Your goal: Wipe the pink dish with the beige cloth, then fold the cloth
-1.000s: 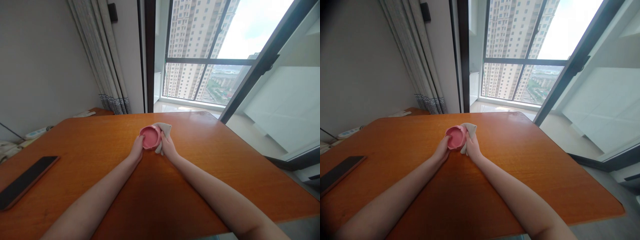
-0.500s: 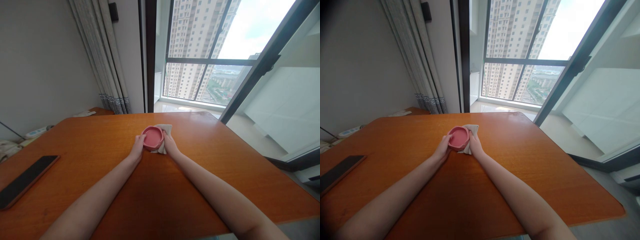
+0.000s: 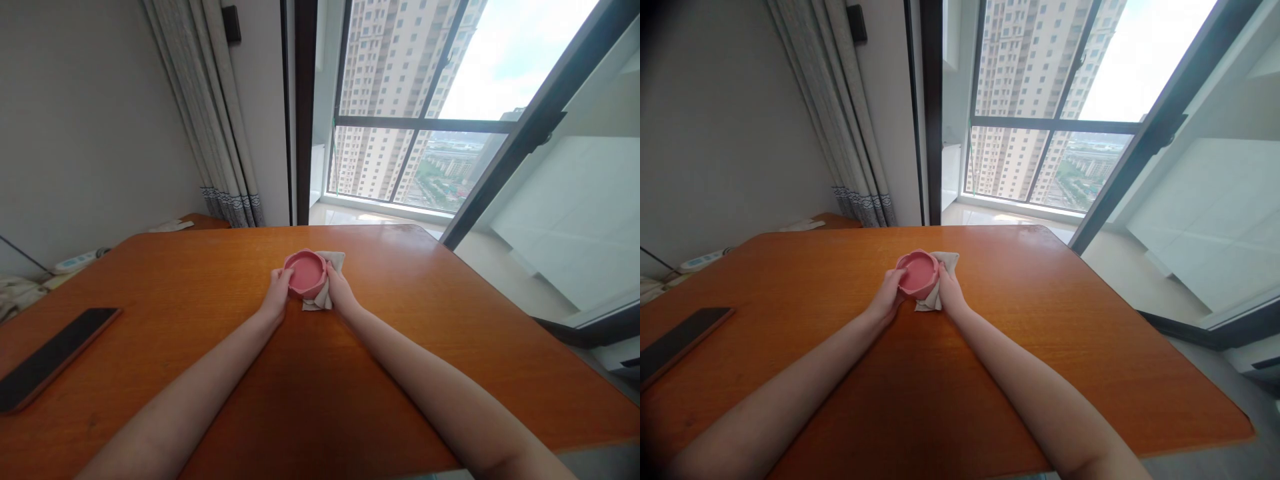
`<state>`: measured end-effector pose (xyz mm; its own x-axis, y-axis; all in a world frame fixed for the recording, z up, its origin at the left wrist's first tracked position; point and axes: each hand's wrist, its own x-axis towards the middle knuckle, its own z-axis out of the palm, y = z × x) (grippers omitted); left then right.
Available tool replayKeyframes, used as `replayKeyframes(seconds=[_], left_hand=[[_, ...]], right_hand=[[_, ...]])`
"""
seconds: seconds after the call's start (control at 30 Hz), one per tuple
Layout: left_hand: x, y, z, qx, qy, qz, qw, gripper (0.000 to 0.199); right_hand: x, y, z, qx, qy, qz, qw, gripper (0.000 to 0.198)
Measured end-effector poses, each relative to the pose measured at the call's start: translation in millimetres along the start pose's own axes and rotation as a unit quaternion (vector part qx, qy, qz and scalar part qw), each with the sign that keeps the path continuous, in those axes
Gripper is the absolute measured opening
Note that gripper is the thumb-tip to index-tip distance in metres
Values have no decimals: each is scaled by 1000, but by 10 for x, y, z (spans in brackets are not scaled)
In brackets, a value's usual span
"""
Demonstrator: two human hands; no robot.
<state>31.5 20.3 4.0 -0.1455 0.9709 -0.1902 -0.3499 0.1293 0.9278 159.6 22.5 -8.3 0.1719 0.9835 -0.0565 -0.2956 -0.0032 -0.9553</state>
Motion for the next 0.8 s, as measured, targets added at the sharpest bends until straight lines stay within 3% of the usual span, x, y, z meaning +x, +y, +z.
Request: replayKeyframes(seconds=[0.13, 0.37, 0.6, 0.8], left_hand=[[-34, 36, 23, -13, -46, -30, 998, 29], [3, 54, 7, -48, -3, 65, 997, 30], [-62, 97, 27, 37, -92, -52, 994, 40], [-13, 87, 23, -1, -29, 14, 999, 34]], right_hand=[[3, -26, -5, 21, 7, -9, 1000, 47], [-121, 53, 90, -6, -12, -17, 1000, 52], [48, -27, -74, 1, 24, -15, 1000, 48], [-18, 55, 11, -17, -4, -36, 999, 45]])
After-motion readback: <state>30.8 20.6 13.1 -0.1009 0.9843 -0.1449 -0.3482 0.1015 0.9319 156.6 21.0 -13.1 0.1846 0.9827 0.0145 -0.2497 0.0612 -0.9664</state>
